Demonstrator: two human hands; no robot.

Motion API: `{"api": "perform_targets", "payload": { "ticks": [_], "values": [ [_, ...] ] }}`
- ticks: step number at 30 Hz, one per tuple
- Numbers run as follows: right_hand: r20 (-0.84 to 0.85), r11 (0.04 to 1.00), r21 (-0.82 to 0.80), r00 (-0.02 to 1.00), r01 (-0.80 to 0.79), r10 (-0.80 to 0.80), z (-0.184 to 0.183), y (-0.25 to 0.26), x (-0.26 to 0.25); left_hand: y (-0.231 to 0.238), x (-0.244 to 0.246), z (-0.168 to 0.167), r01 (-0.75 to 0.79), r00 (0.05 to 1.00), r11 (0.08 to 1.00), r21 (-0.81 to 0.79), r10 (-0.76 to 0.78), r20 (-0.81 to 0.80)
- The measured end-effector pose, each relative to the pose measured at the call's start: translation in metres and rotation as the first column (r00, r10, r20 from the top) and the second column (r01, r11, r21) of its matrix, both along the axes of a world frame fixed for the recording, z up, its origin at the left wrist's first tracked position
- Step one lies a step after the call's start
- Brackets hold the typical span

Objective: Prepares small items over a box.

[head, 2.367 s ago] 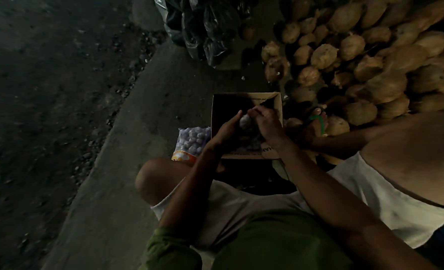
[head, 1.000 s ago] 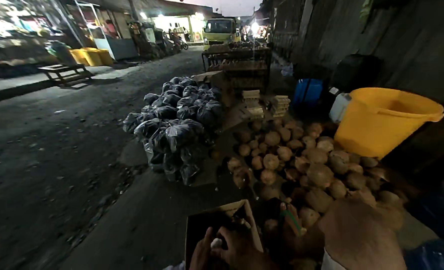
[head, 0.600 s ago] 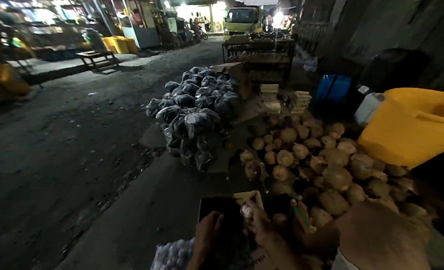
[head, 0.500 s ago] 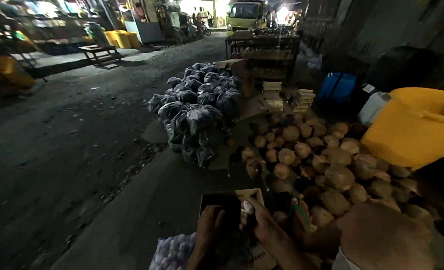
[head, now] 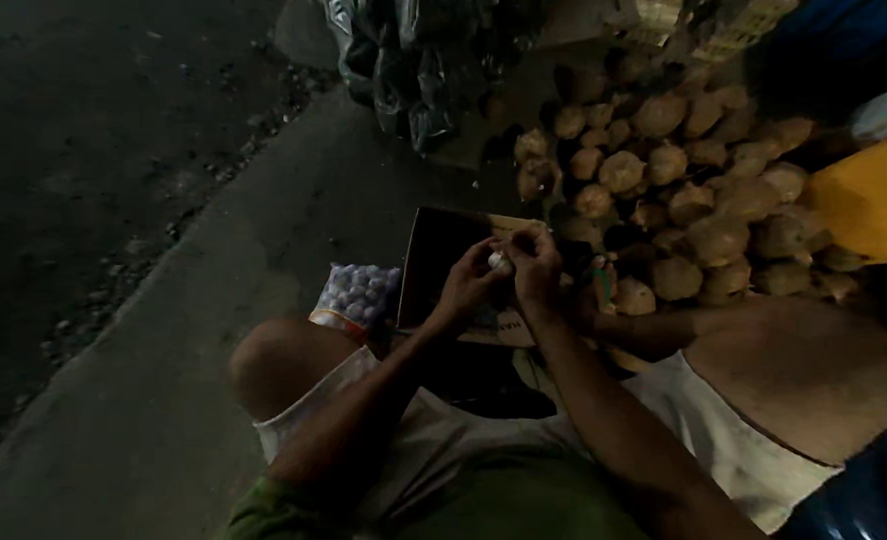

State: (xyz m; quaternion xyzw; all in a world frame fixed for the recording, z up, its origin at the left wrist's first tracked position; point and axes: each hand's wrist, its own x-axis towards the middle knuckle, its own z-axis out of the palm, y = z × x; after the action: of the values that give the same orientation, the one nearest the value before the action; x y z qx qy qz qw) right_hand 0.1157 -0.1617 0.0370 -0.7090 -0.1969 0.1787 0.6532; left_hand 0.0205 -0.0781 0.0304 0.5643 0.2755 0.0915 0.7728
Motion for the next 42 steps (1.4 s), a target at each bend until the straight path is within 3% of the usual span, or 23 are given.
{"api": "perform_targets", "payload": {
  "ticks": [4, 7, 10, 12, 14, 15, 17, 19, 21, 24, 28, 32, 34, 36, 39, 40, 42],
  "values": [
    [-0.221, 0.991, 0.109, 0.974, 0.080, -0.054, 0.003, 0.002, 0.004, -0.003, 0.001, -0.008, 0.026, 0.998, 0.984, 0.177, -0.037, 0.058],
    [-0.355, 0.973, 0.169, 0.931, 0.156, -0.087, 0.007, 0.004, 0.006, 0.005, -0.002, -0.010, 0.060, 0.989, 0.984, 0.167, -0.082, 0.126],
    [-0.256, 0.987, 0.106, 0.962, 0.122, -0.091, -0.007, -0.001, 0.018, 0.013, -0.006, -0.008, 0.053, 0.982, 0.997, 0.051, -0.061, 0.177],
    [-0.087, 0.991, -0.119, 0.995, -0.064, 0.054, -0.035, -0.013, 0.035, 0.019, -0.009, -0.004, 0.045, 0.977, 0.999, -0.012, -0.041, 0.210],
    [-0.079, 0.818, -0.494, 0.952, -0.296, 0.296, -0.048, -0.018, 0.049, 0.026, -0.011, -0.002, 0.032, 0.973, 0.999, -0.010, -0.029, 0.230],
    [-0.150, 0.748, -0.558, 0.930, -0.361, 0.337, -0.046, -0.016, 0.050, 0.029, -0.011, -0.003, 0.035, 0.974, 0.999, 0.017, -0.037, 0.222],
    [-0.230, 0.810, -0.454, 0.927, -0.371, 0.296, -0.032, -0.014, 0.046, 0.034, -0.012, -0.006, 0.051, 0.973, 0.995, 0.083, -0.068, 0.219],
    [-0.264, 0.895, -0.204, 0.902, -0.397, 0.340, -0.015, -0.014, 0.043, 0.036, -0.013, -0.007, 0.095, 0.973, 0.976, 0.194, -0.133, 0.191],
    [-0.240, 0.887, -0.113, 0.878, -0.448, 0.414, 0.005, -0.013, 0.039, 0.035, -0.013, -0.003, 0.135, 0.980, 0.950, 0.280, -0.170, 0.106],
    [-0.113, 0.897, -0.232, 0.926, -0.377, 0.360, 0.012, -0.009, 0.029, 0.035, -0.011, -0.007, 0.146, 0.978, 0.922, 0.358, -0.189, 0.090],
    [-0.008, 0.953, -0.212, 0.975, -0.217, 0.220, 0.003, -0.007, 0.021, 0.036, -0.014, -0.008, 0.136, 0.974, 0.924, 0.357, -0.190, 0.122],
    [-0.012, 0.969, -0.221, 0.994, -0.110, 0.110, -0.005, -0.006, 0.019, 0.037, -0.011, -0.008, 0.115, 0.976, 0.985, 0.129, -0.136, 0.169],
    [-0.005, 0.883, -0.431, 0.979, -0.185, 0.203, -0.013, -0.010, 0.031, 0.042, -0.013, -0.008, 0.125, 0.977, 0.987, 0.097, -0.139, 0.161],
    [-0.139, 0.717, -0.605, 0.933, -0.345, 0.331, -0.009, -0.010, 0.046, 0.048, -0.015, -0.007, 0.160, 0.975, 0.966, 0.204, -0.187, 0.121],
    [-0.230, 0.821, -0.377, 0.902, -0.429, 0.366, 0.002, -0.016, 0.044, 0.054, -0.017, -0.003, 0.268, 0.960, 0.814, 0.516, -0.271, -0.070],
    [-0.242, 0.834, -0.301, 0.883, -0.462, 0.402, 0.006, -0.016, 0.041, 0.052, -0.017, -0.002, 0.273, 0.960, 0.797, 0.539, -0.260, -0.102],
    [-0.157, 0.831, -0.313, 0.888, -0.460, 0.433, 0.007, -0.011, 0.033, 0.046, -0.015, -0.003, 0.200, 0.980, 0.849, 0.489, -0.169, -0.107]
  ]
}}
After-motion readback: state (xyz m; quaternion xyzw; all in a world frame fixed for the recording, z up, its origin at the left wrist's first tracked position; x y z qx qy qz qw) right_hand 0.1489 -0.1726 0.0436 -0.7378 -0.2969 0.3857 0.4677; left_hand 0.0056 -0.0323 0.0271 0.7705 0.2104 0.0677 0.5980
